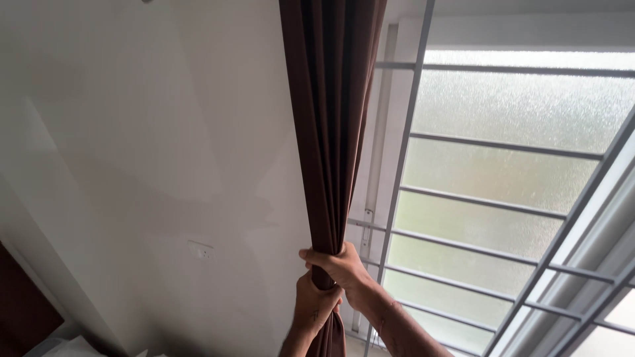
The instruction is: The person gathers and ties a brown curtain on the left side of a window using their hands, then repeats the process on the right side. They adjust the folds and knots multiple times to secure the curtains in place.
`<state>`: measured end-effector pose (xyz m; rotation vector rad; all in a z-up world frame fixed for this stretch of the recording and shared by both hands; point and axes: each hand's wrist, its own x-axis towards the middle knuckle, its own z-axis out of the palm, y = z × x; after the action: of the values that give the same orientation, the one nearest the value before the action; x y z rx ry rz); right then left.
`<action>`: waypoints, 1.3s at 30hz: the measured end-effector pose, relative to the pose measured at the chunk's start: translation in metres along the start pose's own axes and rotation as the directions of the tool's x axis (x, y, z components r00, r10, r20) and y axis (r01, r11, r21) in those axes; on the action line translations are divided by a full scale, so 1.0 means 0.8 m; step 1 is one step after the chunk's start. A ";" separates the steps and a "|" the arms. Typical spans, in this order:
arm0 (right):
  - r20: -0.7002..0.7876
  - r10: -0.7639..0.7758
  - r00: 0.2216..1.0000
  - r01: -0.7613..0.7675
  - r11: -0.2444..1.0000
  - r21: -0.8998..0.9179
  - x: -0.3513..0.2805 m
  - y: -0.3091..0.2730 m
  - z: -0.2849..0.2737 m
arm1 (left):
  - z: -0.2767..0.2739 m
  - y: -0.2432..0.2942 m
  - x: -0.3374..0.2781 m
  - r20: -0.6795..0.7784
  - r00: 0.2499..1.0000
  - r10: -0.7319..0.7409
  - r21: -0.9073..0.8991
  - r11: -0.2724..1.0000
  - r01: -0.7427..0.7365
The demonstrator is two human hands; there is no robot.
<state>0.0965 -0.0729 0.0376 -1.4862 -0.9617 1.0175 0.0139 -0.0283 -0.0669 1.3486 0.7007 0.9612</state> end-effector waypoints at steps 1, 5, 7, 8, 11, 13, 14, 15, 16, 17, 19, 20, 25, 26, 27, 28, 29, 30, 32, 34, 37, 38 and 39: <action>-0.002 0.010 1.000 -0.010 1.000 0.002 -0.003 0.004 0.001 | -0.002 -0.008 -0.002 0.002 1.000 -0.010 0.000 1.000 0.010; 0.006 0.014 1.000 -0.014 1.000 0.013 -0.005 0.016 0.005 | -0.007 -0.017 -0.001 0.022 1.000 0.012 0.003 1.000 -0.012; 0.013 0.035 0.999 -0.035 0.999 0.024 -0.005 0.028 0.008 | -0.010 -0.019 -0.005 0.011 1.000 -0.012 0.020 1.000 0.011; 0.008 0.038 0.999 -0.039 0.999 0.017 -0.003 0.035 0.009 | -0.012 -0.023 -0.005 0.020 1.000 0.002 0.041 0.999 -0.003; -0.017 0.021 1.000 -0.020 1.000 0.016 -0.002 0.052 0.016 | -0.017 -0.034 0.000 0.019 1.000 -0.001 0.056 0.998 0.000; -0.041 0.001 0.999 0.000 1.000 0.021 -0.001 0.075 0.019 | -0.018 -0.045 0.009 0.013 1.000 -0.018 0.047 0.999 0.017; -0.155 -0.189 0.970 0.186 0.982 -0.037 -0.003 0.095 0.021 | -0.019 -0.052 0.011 0.007 0.985 0.170 0.066 0.983 -0.170; -0.253 -0.374 0.892 0.356 0.927 -0.117 -0.005 0.114 0.023 | -0.021 -0.060 0.013 0.009 0.936 0.352 0.085 0.932 -0.351; -0.257 -0.367 0.894 0.349 0.930 -0.115 -0.004 0.151 0.025 | -0.023 -0.064 0.016 0.012 0.939 0.345 0.085 0.935 -0.345; -0.402 -0.394 0.827 0.367 0.919 -0.146 -0.003 0.187 0.026 | -0.024 -0.068 0.020 -0.037 0.974 0.222 0.041 0.975 -0.221; -0.540 -0.407 0.737 0.369 0.911 -0.182 0.001 0.244 0.029 | -0.021 -0.055 0.021 -0.073 0.994 0.086 -0.010 0.996 -0.086; -0.574 -0.148 0.806 0.160 0.987 -0.031 0.002 0.266 0.032 | -0.018 -0.039 0.016 -0.098 0.995 0.037 -0.093 0.995 -0.046; -0.309 0.463 0.831 -0.357 0.869 0.343 0.019 0.324 0.059 | -0.008 -0.026 0.014 -0.085 0.984 -0.155 -0.245 0.961 0.130; -0.123 0.540 0.832 -0.362 0.698 0.618 -0.005 0.272 0.069 | -0.007 -0.022 0.009 -0.044 0.981 -0.188 -0.293 0.941 0.167; 0.077 0.547 0.834 -0.367 0.444 0.817 -0.029 0.218 0.078 | -0.006 -0.019 0.005 -0.001 0.976 -0.218 -0.339 0.918 0.205; 0.083 0.548 0.833 -0.372 0.443 0.816 -0.040 0.191 0.079 | -0.004 -0.018 0.000 -0.007 0.976 -0.219 -0.338 0.919 0.204; 0.111 0.540 0.834 -0.292 0.263 0.920 -0.052 0.164 0.081 | -0.002 -0.017 -0.005 0.009 0.971 -0.239 -0.377 0.898 0.224; 0.138 0.524 0.840 -0.203 0.068 0.977 -0.062 0.137 0.081 | 0.000 -0.015 -0.009 0.025 0.967 -0.254 -0.415 0.877 0.241; 0.093 0.533 0.841 -0.108 -0.004 0.994 -0.030 0.204 0.052 | 0.001 0.004 -0.031 0.059 0.960 -0.272 -0.428 0.862 0.271; 0.047 0.546 0.837 -0.010 -0.071 0.997 -0.018 0.230 0.033 | 0.000 0.016 -0.046 0.095 0.953 -0.288 -0.443 0.845 0.300; 0.023 0.569 0.822 0.058 -0.124 0.991 -0.028 0.225 0.015 | -0.013 0.011 -0.050 0.145 0.935 -0.323 -0.472 0.808 0.352; 0.027 0.543 0.839 0.082 -0.175 0.981 -0.029 0.234 0.007 | -0.023 0.002 -0.047 0.178 0.935 -0.306 -0.490 0.797 0.353; 0.028 0.517 0.855 0.104 -0.226 0.969 -0.031 0.243 0.000 | -0.033 -0.006 -0.045 0.210 0.934 -0.288 -0.508 0.785 0.356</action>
<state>0.0995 -0.1219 -0.1519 -0.2656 0.6535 1.1237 -0.0250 -0.0474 -0.0789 0.7446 0.4919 0.7147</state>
